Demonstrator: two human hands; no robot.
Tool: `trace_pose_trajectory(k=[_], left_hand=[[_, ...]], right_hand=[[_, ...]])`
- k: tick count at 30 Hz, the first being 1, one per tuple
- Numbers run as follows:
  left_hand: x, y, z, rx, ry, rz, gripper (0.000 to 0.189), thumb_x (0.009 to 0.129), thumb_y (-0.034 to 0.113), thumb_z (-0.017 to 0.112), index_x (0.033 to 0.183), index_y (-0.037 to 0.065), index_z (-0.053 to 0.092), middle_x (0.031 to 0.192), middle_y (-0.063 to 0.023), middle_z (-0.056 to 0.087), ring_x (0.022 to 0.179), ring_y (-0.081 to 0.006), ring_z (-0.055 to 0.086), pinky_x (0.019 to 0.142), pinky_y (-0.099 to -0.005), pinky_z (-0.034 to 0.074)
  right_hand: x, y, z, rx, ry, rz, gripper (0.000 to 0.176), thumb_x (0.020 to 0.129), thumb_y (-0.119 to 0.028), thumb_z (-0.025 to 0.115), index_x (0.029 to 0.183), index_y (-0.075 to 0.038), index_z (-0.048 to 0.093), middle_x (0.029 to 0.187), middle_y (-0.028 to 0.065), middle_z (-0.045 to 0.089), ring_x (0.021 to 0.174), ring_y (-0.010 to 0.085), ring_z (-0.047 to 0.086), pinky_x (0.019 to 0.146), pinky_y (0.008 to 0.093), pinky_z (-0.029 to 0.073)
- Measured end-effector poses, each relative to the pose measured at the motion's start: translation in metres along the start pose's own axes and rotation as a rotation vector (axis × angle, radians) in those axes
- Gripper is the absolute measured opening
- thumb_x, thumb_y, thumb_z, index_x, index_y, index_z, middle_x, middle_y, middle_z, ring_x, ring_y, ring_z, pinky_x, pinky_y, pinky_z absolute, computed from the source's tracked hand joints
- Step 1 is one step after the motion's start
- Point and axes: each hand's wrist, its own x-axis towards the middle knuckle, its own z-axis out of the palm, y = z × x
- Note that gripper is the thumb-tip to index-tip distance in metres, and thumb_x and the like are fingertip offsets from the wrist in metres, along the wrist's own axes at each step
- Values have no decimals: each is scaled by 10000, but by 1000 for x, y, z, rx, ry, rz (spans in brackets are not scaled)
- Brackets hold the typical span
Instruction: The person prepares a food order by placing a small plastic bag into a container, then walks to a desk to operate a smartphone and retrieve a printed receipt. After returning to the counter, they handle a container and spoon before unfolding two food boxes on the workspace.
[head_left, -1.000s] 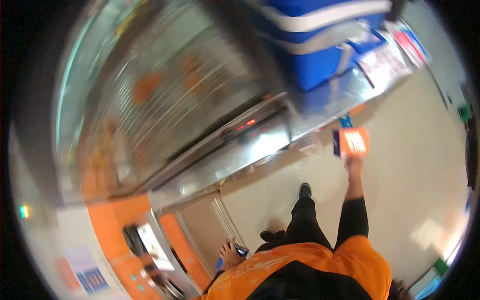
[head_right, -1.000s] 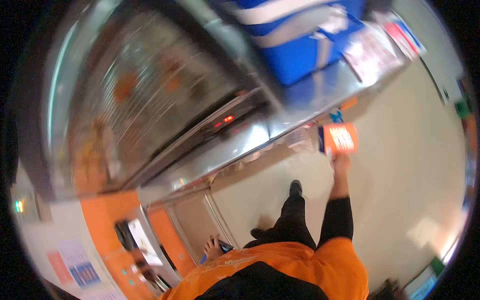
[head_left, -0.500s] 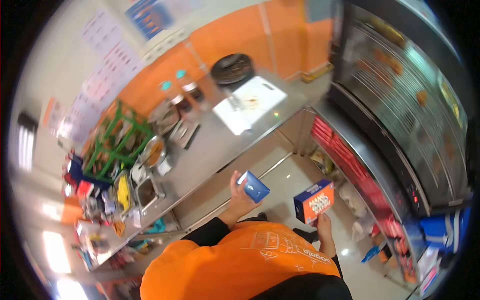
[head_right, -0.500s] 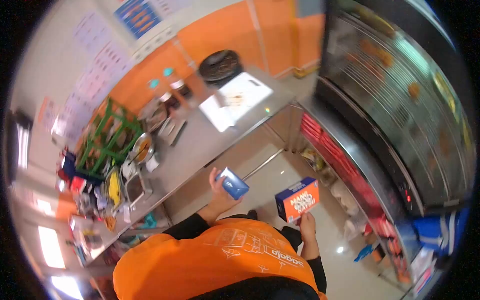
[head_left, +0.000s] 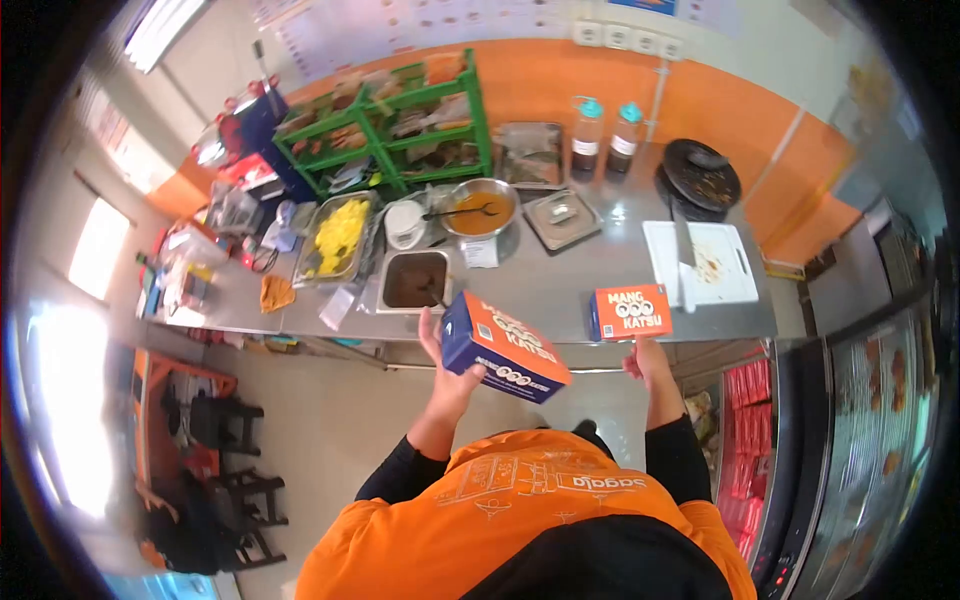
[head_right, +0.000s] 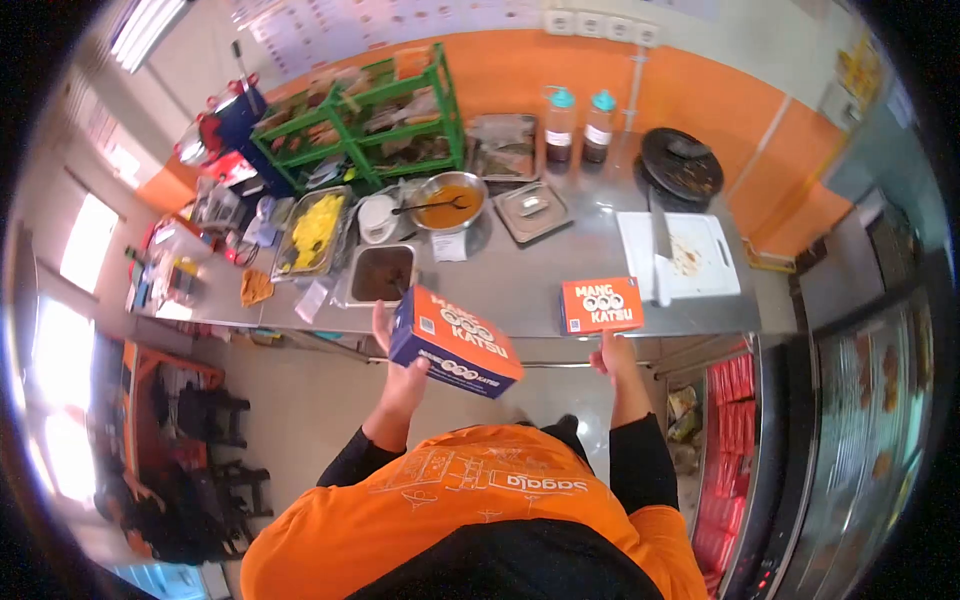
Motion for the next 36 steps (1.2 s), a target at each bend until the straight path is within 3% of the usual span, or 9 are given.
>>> trace_pose_trajectory(k=[3, 5, 10, 13, 14, 19, 27, 30, 36], left_hand=[[11, 3, 1, -297, -21, -152, 1099, 858, 374, 774, 1595, 217, -26, 1567, -142, 311, 1421, -305, 395, 1151, -490, 371], [20, -5, 6, -342, -43, -207, 1081, 860, 384, 771, 1598, 211, 0, 1567, -139, 309, 1418, -302, 400, 1146, -486, 380], [49, -33, 50, -376, -83, -262, 839, 1006, 513, 516, 1603, 167, 41, 1563, -139, 335, 1393, -291, 440, 1126, -463, 415], [78, -49, 77, -441, -66, -307, 746, 1053, 507, 379, 1602, 127, 47, 1560, -155, 345, 1365, -291, 474, 1104, -445, 443], [84, -52, 85, -426, -65, -325, 743, 1051, 523, 348, 1601, 119, 55, 1561, -159, 348, 1362, -297, 480, 1101, -446, 450], [112, -80, 117, -390, -242, -488, 882, 970, 696, 235, 1546, 28, 241, 1474, -183, 478, 1306, -320, 544, 1086, -473, 473], [141, -98, 110, -129, 96, -529, 577, 1073, 469, 354, 1495, 81, 288, 1376, -128, 555, 1168, -249, 642, 936, -374, 572], [148, -86, 68, -521, 133, -524, 713, 1008, 627, 374, 1465, 82, 425, 1358, -102, 594, 1161, -237, 647, 965, -388, 549], [153, -74, 32, -699, 153, -181, 889, 911, 778, 381, 1506, 117, 409, 1460, -84, 515, 1315, -274, 521, 1083, -442, 453]], right_hand=[[-41, -49, 34, -522, 7, -460, 265, 981, -314, 603, 1001, -55, 548, 878, 69, 684, 768, 184, 659, 663, 338, 525], [-72, -81, 64, -236, -246, -772, 344, 930, -145, 669, 1227, -67, 512, 1217, 94, 615, 1056, 207, 623, 801, 347, 528], [-108, -151, 84, -290, -803, -752, 842, 889, -163, 729, 1570, -152, 234, 1541, 97, 305, 1397, 262, 374, 1037, 409, 460], [-92, -178, 74, -126, -930, -682, 911, 883, -129, 725, 1598, -143, 161, 1581, 119, 232, 1457, 267, 289, 1079, 436, 435], [-78, -181, 71, -285, -872, -840, 953, 884, -74, 713, 1606, -122, 93, 1577, 152, 230, 1445, 267, 304, 1081, 443, 436], [-42, -204, 43, -162, -880, -651, 1011, 874, -8, 697, 1606, -122, 9, 1535, 166, 321, 1345, 277, 453, 1047, 417, 471], [7, -244, 40, -290, -1000, -654, 1119, 810, -16, 719, 1603, -176, -54, 1585, 198, 263, 1376, 309, 429, 1054, 465, 451], [37, -251, 30, -131, -1196, -605, 1021, 821, -142, 677, 1611, -82, 33, 1630, 145, 209, 1409, 273, 400, 1090, 402, 401], [53, -247, 54, 356, -1114, -180, 556, 924, -236, 623, 1399, 17, 487, 1269, 100, 636, 1128, 184, 625, 953, 325, 503]])
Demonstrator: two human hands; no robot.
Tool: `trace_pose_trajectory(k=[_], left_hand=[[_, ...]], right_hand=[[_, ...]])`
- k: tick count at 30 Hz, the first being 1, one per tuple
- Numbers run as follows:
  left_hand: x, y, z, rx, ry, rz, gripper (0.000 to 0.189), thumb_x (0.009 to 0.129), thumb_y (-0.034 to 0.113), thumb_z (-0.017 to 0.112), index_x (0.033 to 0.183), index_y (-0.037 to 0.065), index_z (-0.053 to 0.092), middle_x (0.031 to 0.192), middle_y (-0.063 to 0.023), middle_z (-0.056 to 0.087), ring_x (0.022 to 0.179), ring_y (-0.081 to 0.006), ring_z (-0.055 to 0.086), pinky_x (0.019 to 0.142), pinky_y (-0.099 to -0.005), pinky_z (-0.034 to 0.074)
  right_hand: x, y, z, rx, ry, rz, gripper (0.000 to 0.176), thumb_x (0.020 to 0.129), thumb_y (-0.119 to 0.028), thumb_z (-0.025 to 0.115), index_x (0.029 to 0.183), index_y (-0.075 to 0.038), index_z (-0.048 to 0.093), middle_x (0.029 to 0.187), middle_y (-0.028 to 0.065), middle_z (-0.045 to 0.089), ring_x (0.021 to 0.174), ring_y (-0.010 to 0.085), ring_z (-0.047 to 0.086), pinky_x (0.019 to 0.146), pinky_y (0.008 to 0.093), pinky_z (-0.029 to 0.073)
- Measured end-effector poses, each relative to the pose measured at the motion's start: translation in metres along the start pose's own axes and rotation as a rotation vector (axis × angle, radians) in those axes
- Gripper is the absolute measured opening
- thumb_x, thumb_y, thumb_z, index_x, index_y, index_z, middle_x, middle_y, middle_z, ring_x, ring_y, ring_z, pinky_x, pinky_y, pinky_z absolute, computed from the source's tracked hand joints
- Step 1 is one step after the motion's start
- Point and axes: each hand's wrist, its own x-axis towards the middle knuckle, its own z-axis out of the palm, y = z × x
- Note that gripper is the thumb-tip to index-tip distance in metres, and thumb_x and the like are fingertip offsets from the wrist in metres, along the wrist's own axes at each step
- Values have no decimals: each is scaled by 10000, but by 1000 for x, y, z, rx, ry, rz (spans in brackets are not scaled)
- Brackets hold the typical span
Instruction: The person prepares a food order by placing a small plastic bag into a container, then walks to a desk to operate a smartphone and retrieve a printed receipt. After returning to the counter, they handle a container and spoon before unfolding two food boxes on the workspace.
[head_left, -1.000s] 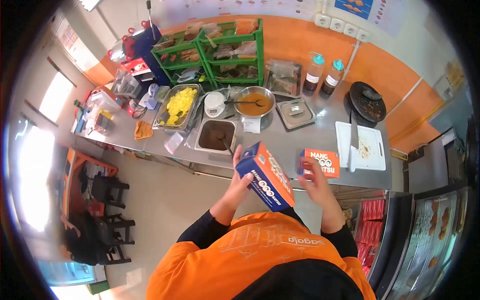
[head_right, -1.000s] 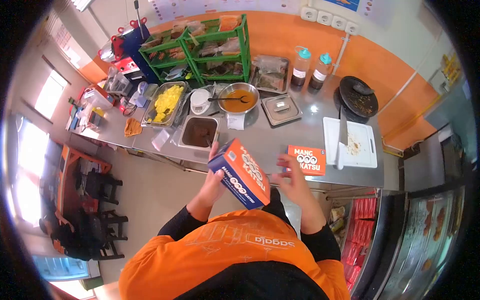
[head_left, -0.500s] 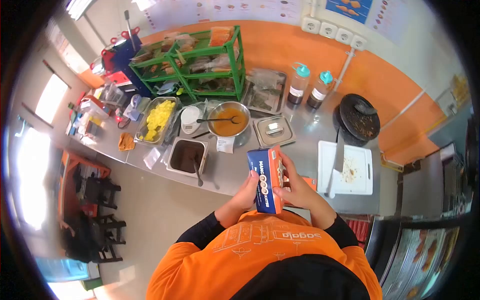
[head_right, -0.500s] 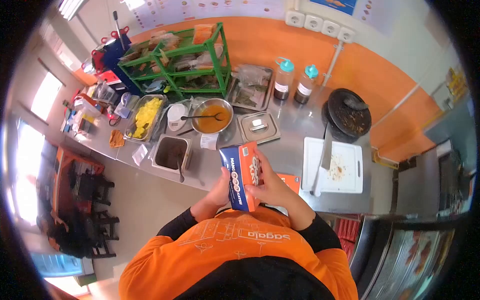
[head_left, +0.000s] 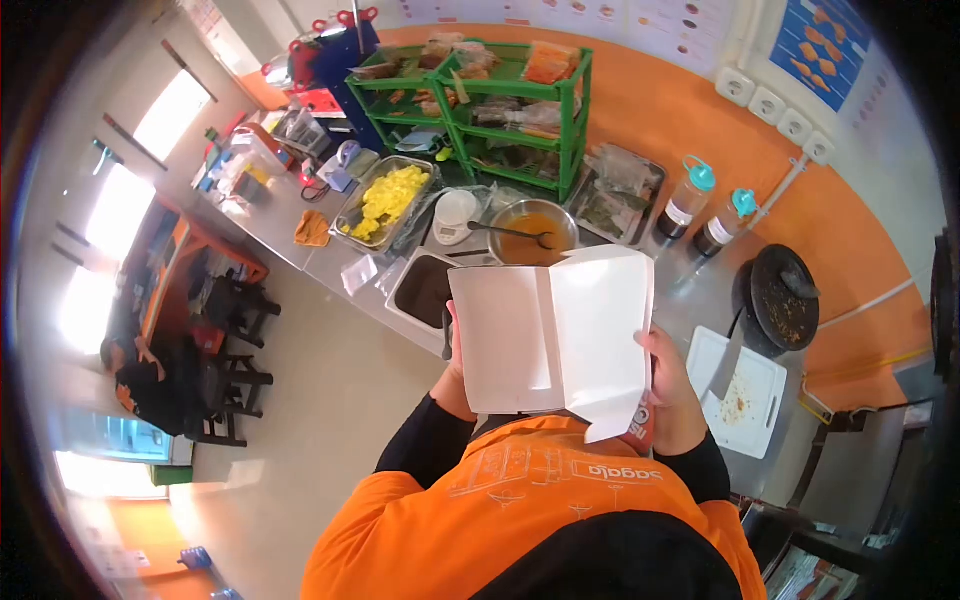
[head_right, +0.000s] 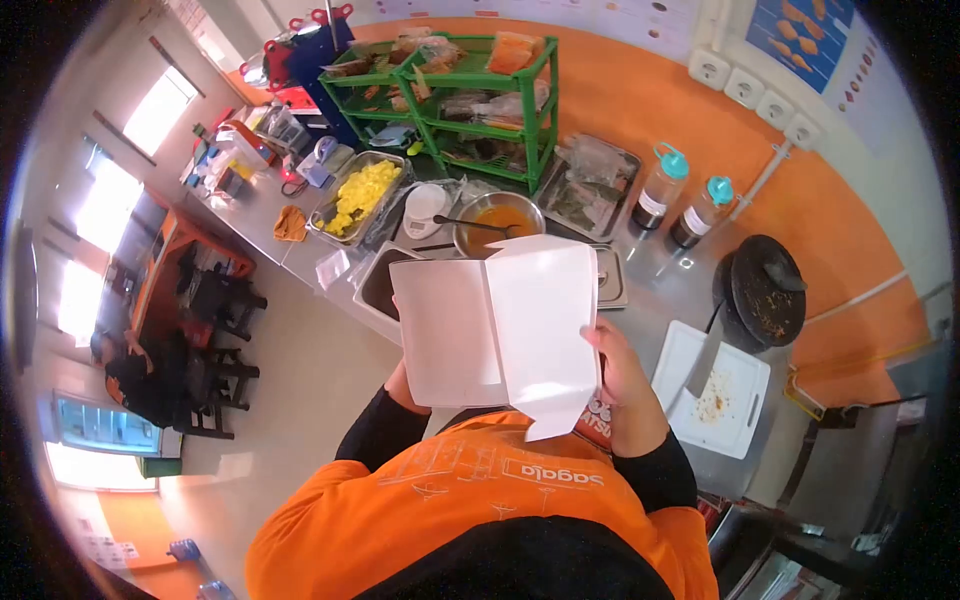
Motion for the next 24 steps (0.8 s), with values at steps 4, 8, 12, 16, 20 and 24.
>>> trace_pose_trajectory(k=[4, 8, 12, 16, 20, 24], left_hand=[[3, -5, -16, -29, -64, 5, 887, 920, 771, 383, 1514, 114, 393, 1481, -78, 496, 1322, -276, 514, 1090, -446, 445], [19, -3, -27, 221, 155, -289, 841, 963, 727, 360, 1532, 107, 364, 1530, -71, 443, 1378, -268, 454, 1145, -448, 375], [38, -12, -79, -342, 124, -197, 725, 1032, 614, 296, 1566, 124, 313, 1603, -62, 350, 1485, -238, 295, 1206, -453, 215], [72, -32, -126, -499, -342, -49, 693, 1037, 576, 267, 1569, 134, 314, 1615, -62, 333, 1493, -256, 280, 1202, -463, 216], [65, -25, -84, -239, -181, 35, 601, 1024, 458, 368, 1496, 90, 425, 1501, -119, 488, 1374, -303, 460, 1155, -495, 336], [38, -24, -67, -384, 413, -265, 634, 1037, 450, 321, 1491, 12, 392, 1513, -183, 450, 1385, -365, 438, 1180, -512, 310]], right_hand=[[24, 2, 19, -157, 215, -53, 358, 982, -178, 596, 1287, 11, 584, 1132, 93, 688, 981, 169, 670, 842, 310, 545], [18, -46, 24, -618, 316, -84, 321, 981, -158, 625, 1252, 13, 607, 1144, 94, 683, 957, 168, 670, 815, 306, 549], [-2, -62, 73, -1105, 458, -635, 312, 973, -151, 621, 1243, 7, 614, 1177, 122, 690, 975, 198, 688, 802, 312, 552], [-17, -49, 126, -1671, -237, -551, 299, 906, -31, 549, 1180, -8, 668, 1096, 177, 721, 913, 305, 724, 813, 355, 560], [4, -41, 122, -1475, -32, -416, 248, 946, -83, 551, 1155, -41, 677, 1000, 170, 724, 872, 337, 715, 741, 362, 556], [56, -64, 69, -1408, 248, -237, 264, 948, -214, 632, 1104, -2, 661, 816, 170, 687, 739, 255, 694, 671, 360, 511]])
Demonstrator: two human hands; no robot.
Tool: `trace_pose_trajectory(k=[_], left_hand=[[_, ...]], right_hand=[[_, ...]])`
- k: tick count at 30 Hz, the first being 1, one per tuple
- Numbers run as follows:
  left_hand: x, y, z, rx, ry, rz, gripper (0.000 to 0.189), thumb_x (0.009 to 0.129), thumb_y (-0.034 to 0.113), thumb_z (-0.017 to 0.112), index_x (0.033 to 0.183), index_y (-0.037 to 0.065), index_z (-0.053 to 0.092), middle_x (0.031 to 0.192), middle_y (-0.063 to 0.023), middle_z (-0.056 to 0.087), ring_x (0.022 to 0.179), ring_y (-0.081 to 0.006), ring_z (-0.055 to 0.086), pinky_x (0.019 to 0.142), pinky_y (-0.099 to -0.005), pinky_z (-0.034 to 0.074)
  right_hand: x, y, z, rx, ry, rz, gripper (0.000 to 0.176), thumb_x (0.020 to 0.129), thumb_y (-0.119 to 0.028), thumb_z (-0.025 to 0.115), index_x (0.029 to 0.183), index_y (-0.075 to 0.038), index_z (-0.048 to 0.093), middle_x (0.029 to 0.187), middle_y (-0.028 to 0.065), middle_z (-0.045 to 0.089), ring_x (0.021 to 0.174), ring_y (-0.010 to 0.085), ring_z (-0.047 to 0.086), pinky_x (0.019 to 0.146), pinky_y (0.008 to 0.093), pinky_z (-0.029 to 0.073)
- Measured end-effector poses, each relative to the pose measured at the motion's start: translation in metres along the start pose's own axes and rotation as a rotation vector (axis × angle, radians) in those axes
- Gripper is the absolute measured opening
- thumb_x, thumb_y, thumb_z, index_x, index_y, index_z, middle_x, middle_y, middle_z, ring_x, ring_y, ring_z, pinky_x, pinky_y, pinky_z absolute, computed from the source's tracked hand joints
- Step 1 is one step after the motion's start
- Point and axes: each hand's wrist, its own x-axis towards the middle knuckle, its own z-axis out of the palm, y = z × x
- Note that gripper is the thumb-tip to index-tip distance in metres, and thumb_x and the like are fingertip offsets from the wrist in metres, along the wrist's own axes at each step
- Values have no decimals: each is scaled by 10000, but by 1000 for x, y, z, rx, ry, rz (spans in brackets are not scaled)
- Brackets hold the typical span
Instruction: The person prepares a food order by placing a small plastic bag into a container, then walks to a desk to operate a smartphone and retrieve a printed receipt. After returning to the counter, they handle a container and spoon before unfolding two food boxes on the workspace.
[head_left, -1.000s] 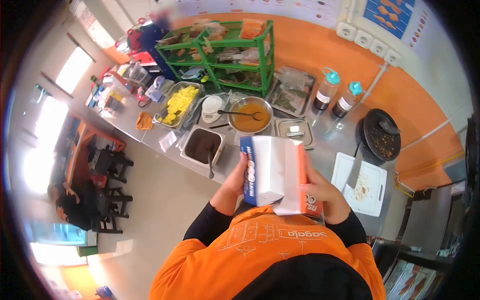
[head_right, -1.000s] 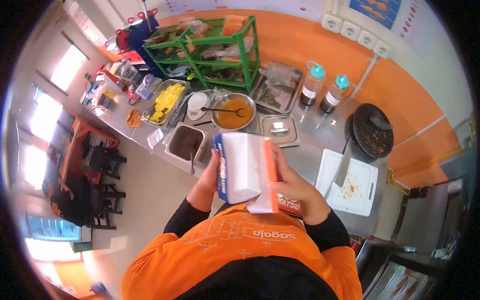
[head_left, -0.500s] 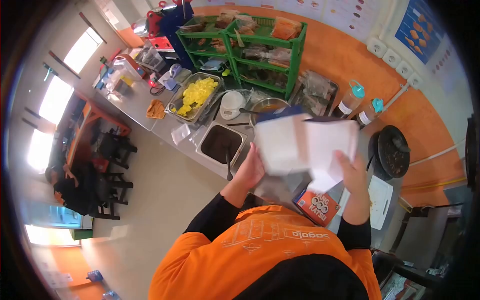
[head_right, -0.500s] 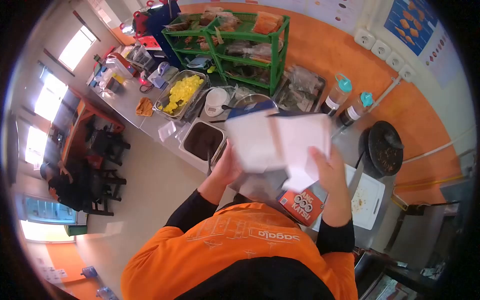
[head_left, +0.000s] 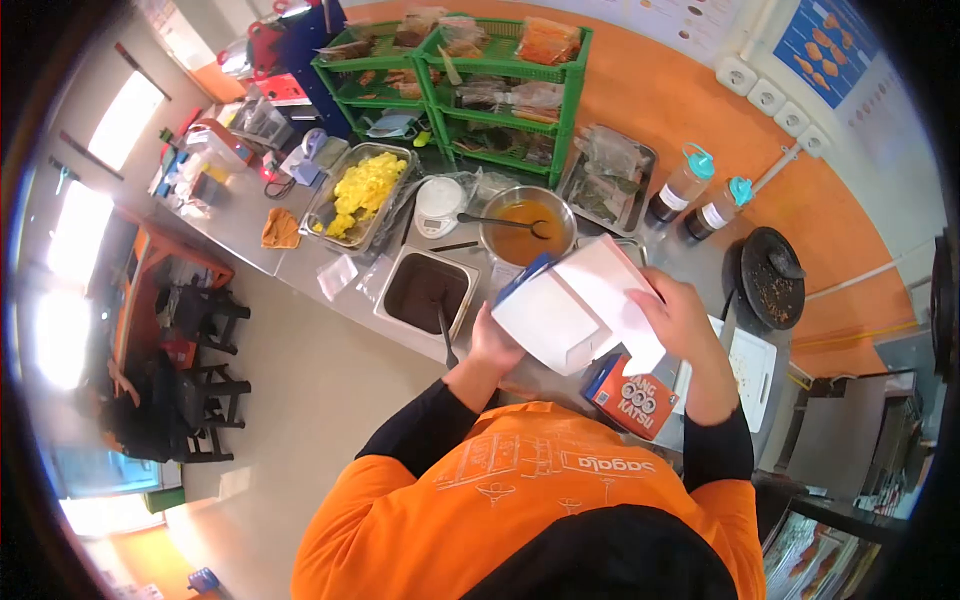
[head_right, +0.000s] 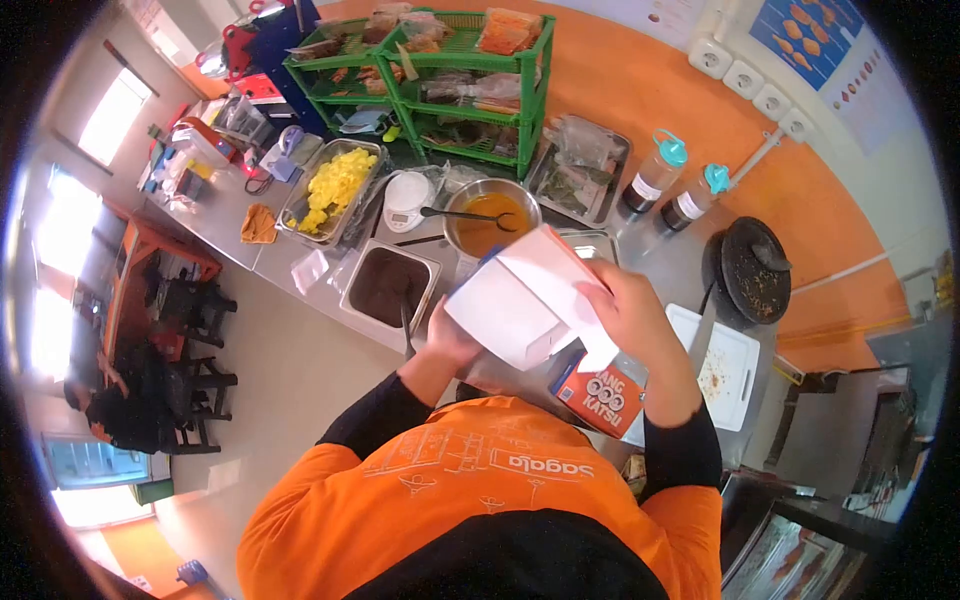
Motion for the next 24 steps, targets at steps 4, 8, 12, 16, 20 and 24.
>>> trace_pose_trajectory(k=[4, 8, 12, 16, 20, 24], left_hand=[[-40, 1, -38, 52, 427, -212, 765, 1038, 547, 199, 1532, -33, 263, 1574, -211, 328, 1471, -365, 288, 1224, -507, 204], [-78, 16, -81, 45, 480, -298, 811, 1030, 549, 246, 1510, -104, 220, 1557, -242, 319, 1465, -367, 292, 1233, -483, 186], [-102, 26, -79, 80, 569, -302, 800, 1029, 532, 298, 1516, -97, 210, 1567, -237, 307, 1471, -361, 287, 1235, -478, 181], [-121, 27, -78, 217, 604, -287, 773, 1028, 485, 345, 1519, -95, 207, 1594, -211, 284, 1484, -327, 276, 1238, -477, 159], [-142, 29, -50, 487, 611, -320, 697, 1031, 404, 381, 1532, -59, 240, 1619, -163, 271, 1486, -283, 273, 1236, -445, 150], [-145, 23, -23, 611, 230, -304, 631, 1039, 366, 426, 1535, -5, 306, 1611, -131, 297, 1472, -264, 288, 1223, -430, 162]], right_hand=[[45, 48, 39, -35, -286, 51, 287, 924, -204, 646, 1148, -25, 660, 939, 204, 699, 833, 340, 684, 749, 404, 519], [69, 74, 96, -68, -431, -39, 320, 909, -248, 668, 1145, -33, 662, 984, 214, 698, 911, 378, 676, 777, 436, 511], [58, 60, 91, -209, -385, 53, 529, 874, -319, 719, 1315, -68, 570, 1214, 177, 660, 1092, 346, 640, 903, 432, 505], [-7, 64, 47, -429, -253, 224, 1022, 719, -451, 844, 1487, -5, 338, 1472, 225, 462, 1346, 384, 465, 1104, 431, 413], [-107, 107, 55, -520, -614, 466, 1287, 552, -478, 924, 1557, -54, 241, 1545, 245, 333, 1419, 461, 330, 1162, 552, 307], [-167, 116, 91, -667, -352, 204, 1247, 545, -305, 895, 1583, -131, 226, 1471, 210, 391, 1366, 437, 388, 1149, 585, 305]])
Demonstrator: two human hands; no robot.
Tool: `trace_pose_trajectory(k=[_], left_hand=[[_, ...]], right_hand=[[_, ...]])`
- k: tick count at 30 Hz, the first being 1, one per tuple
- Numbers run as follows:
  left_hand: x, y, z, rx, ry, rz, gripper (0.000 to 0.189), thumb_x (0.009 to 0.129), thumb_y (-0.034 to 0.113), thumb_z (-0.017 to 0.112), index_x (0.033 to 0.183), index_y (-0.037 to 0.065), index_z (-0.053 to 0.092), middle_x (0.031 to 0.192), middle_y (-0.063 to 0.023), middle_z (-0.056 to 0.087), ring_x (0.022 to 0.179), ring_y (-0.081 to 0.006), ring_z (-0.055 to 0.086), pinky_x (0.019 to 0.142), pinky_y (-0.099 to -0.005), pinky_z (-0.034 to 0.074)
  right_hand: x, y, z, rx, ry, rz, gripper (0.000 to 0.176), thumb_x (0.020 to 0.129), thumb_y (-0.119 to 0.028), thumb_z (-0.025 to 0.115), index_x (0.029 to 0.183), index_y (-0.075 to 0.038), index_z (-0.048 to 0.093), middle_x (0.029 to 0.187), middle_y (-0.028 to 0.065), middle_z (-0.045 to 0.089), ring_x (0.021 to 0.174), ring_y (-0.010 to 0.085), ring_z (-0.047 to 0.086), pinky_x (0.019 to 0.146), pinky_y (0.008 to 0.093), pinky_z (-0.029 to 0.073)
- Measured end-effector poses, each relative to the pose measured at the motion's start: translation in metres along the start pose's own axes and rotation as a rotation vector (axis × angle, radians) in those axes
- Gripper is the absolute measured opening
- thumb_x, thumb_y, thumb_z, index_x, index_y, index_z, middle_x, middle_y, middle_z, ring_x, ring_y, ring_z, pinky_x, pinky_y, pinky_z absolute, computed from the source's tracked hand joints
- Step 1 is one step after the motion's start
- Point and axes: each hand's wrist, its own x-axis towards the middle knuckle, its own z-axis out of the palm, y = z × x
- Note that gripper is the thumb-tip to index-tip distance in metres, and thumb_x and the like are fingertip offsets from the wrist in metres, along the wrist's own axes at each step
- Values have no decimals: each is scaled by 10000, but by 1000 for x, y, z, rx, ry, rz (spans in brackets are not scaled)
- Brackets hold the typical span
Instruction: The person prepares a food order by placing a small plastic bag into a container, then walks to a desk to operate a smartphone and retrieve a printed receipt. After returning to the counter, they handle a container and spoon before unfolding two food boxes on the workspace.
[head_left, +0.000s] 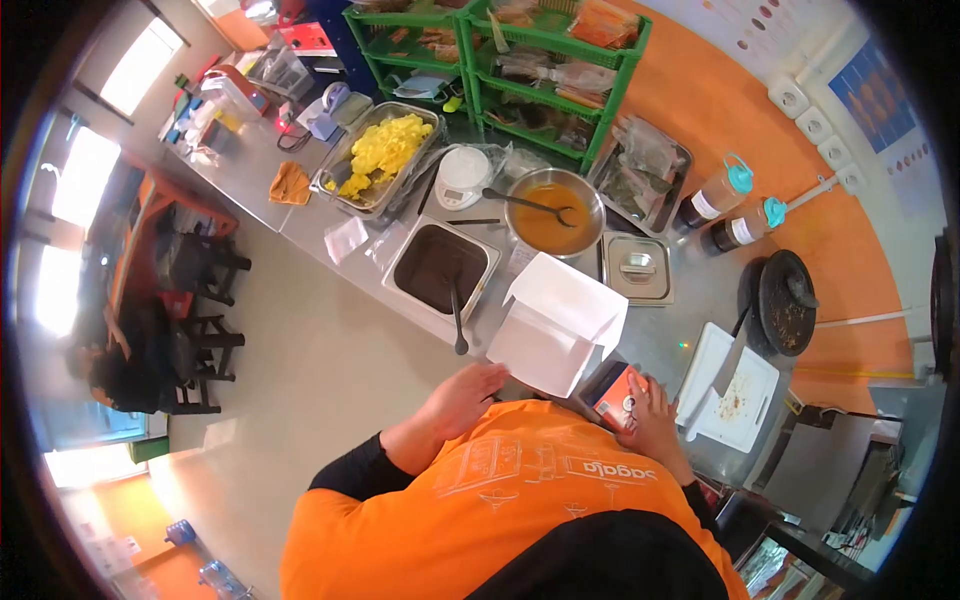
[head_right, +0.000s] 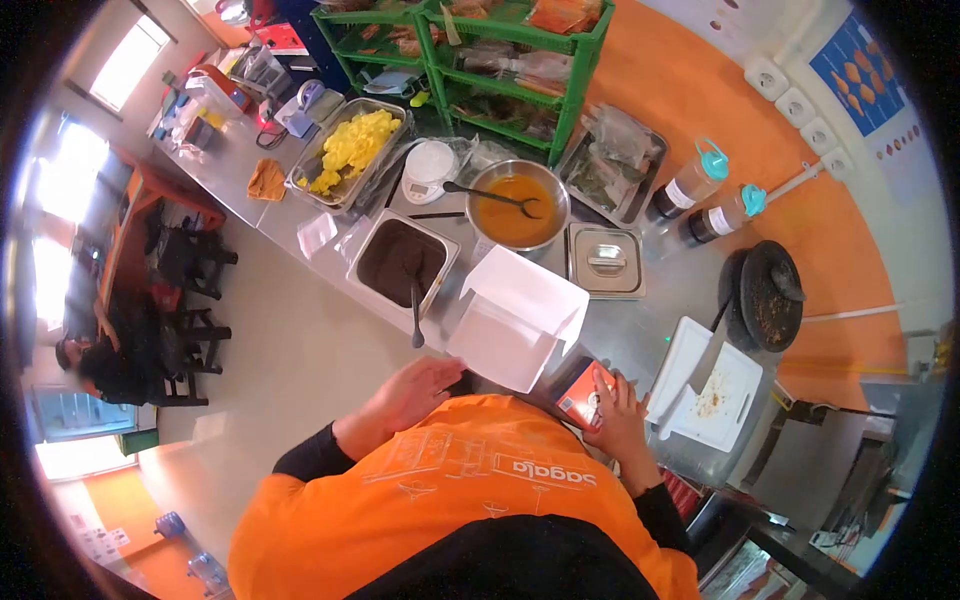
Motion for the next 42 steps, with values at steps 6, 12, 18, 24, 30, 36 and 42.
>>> trace_pose_trajectory(k=[6, 12, 18, 24, 30, 36, 42], left_hand=[[37, 37, 88, 725, -713, 221, 832, 1027, 399, 538, 1615, 102, 30, 1652, -127, 144, 1497, -289, 228, 1200, -407, 218], [57, 11, 176, 480, -895, 479, 1032, 988, 443, 599, 1586, 172, -198, 1633, -209, 49, 1486, -325, 220, 1185, -417, 239], [55, 34, 156, 604, -789, 681, 1070, 955, 463, 617, 1586, 98, -167, 1604, -249, 15, 1490, -388, 125, 1195, -448, 205], [49, 45, 130, 757, -689, 844, 1158, 904, 509, 668, 1583, 80, -166, 1583, -282, 37, 1485, -427, 100, 1198, -489, 163], [34, 66, 110, 605, -767, 744, 1100, 901, 466, 702, 1603, 62, -41, 1571, -238, 197, 1479, -358, 221, 1187, -471, 233], [74, 49, 57, -331, -943, -280, 627, 901, 374, 724, 1400, 37, 548, 1259, -164, 678, 1084, -264, 705, 992, -419, 547], [96, 19, 80, -112, -849, -212, 627, 1022, 381, 567, 1518, 46, 379, 1453, -117, 523, 1319, -205, 519, 1112, -381, 415]], right_hand=[[-20, -2, -65, 1040, 209, 237, 1145, 651, -154, 804, 1597, -122, 160, 1353, 169, 454, 1318, 319, 450, 1083, 467, 401], [-35, -54, -90, 1652, 367, 60, 893, 921, -270, 666, 1604, -86, 121, 1503, 128, 404, 1360, 231, 442, 1133, 385, 361], [-22, -71, -109, 1463, 239, -31, 911, 850, -210, 670, 1583, -29, 160, 1488, 133, 431, 1347, 235, 472, 1099, 362, 404], [-2, -102, -107, 1461, 233, -37, 929, 808, -115, 758, 1552, -36, 208, 1452, 132, 467, 1286, 241, 530, 1043, 378, 470], [-14, -106, -76, 1789, 459, 11, 1058, 707, -207, 781, 1564, -54, 180, 1428, 171, 471, 1269, 306, 542, 1038, 442, 487], [-40, -64, -43, 2015, 602, 87, 779, 826, -242, 698, 1476, 29, 364, 1333, 233, 570, 1152, 372, 628, 994, 493, 525], [-66, -37, -67, 1659, 818, 512, 591, 945, -86, 624, 1466, 29, 370, 1322, 190, 593, 1173, 312, 617, 1010, 439, 504]])
